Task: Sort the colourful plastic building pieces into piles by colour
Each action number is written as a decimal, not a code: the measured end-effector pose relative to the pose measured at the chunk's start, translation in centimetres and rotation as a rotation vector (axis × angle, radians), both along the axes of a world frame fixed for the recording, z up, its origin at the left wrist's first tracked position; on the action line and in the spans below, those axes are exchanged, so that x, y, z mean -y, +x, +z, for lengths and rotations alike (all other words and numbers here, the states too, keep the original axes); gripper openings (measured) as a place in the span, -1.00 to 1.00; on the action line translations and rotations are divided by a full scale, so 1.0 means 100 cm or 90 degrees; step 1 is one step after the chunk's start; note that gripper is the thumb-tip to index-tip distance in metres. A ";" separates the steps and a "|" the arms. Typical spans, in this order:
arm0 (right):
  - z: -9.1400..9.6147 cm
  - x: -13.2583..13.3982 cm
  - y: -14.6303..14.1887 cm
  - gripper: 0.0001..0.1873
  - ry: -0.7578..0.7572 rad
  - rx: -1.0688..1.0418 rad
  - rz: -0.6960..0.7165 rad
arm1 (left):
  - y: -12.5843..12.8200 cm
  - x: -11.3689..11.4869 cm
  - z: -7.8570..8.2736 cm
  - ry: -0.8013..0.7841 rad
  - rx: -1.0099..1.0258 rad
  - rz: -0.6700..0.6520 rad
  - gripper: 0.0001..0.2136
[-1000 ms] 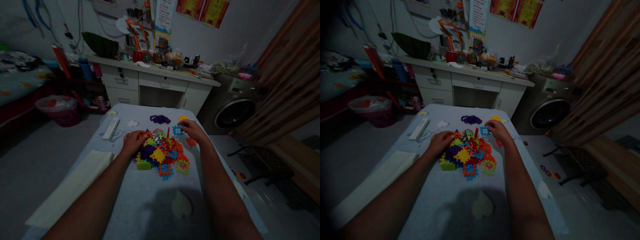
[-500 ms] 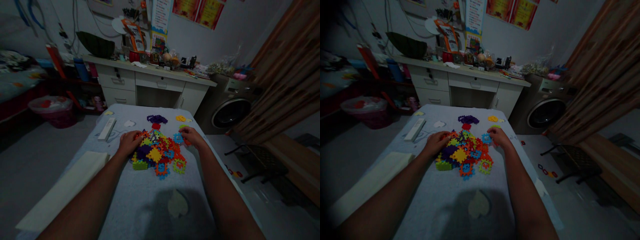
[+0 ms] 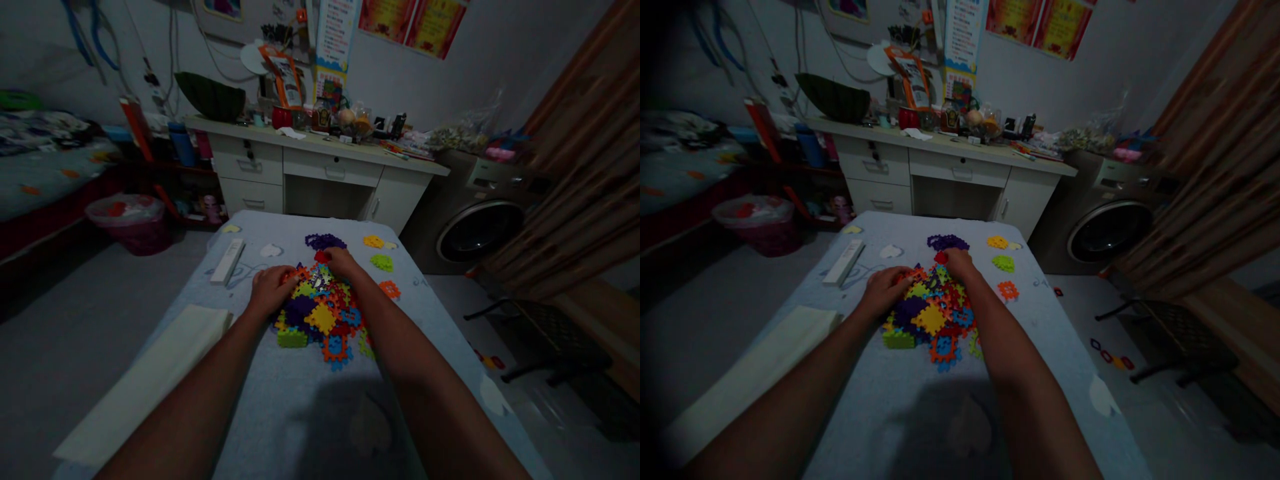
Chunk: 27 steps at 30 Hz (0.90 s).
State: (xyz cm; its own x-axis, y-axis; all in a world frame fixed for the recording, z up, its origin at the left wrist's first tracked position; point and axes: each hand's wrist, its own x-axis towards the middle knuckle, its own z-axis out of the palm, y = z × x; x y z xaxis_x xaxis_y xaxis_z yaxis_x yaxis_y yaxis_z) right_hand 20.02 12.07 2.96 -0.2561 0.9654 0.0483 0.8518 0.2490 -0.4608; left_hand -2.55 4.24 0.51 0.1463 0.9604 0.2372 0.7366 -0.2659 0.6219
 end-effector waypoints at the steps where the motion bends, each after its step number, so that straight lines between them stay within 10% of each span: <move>1: -0.002 -0.001 -0.003 -0.69 0.008 0.038 -0.020 | 0.000 0.000 0.000 0.001 0.002 -0.002 -0.66; 8: 0.001 0.007 -0.003 -0.76 0.016 0.119 0.008 | -0.003 -0.003 -0.004 0.029 0.062 -0.004 -0.67; 21: 0.026 0.042 -0.006 -0.72 -0.133 -0.211 0.109 | -0.004 -0.002 0.000 0.008 0.160 0.026 -0.62; 27: 0.037 0.067 0.043 -0.75 -0.019 -0.272 0.022 | -0.005 -0.002 -0.001 -0.012 0.120 -0.010 -0.57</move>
State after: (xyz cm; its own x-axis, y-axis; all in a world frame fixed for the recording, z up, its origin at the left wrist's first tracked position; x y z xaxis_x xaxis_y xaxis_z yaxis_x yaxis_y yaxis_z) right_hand 24.33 5.34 6.66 -0.2512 0.9593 0.1290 0.5749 0.2550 -0.7775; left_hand -3.07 4.41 0.38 0.1166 0.9627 0.2443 0.6026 -0.2641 0.7531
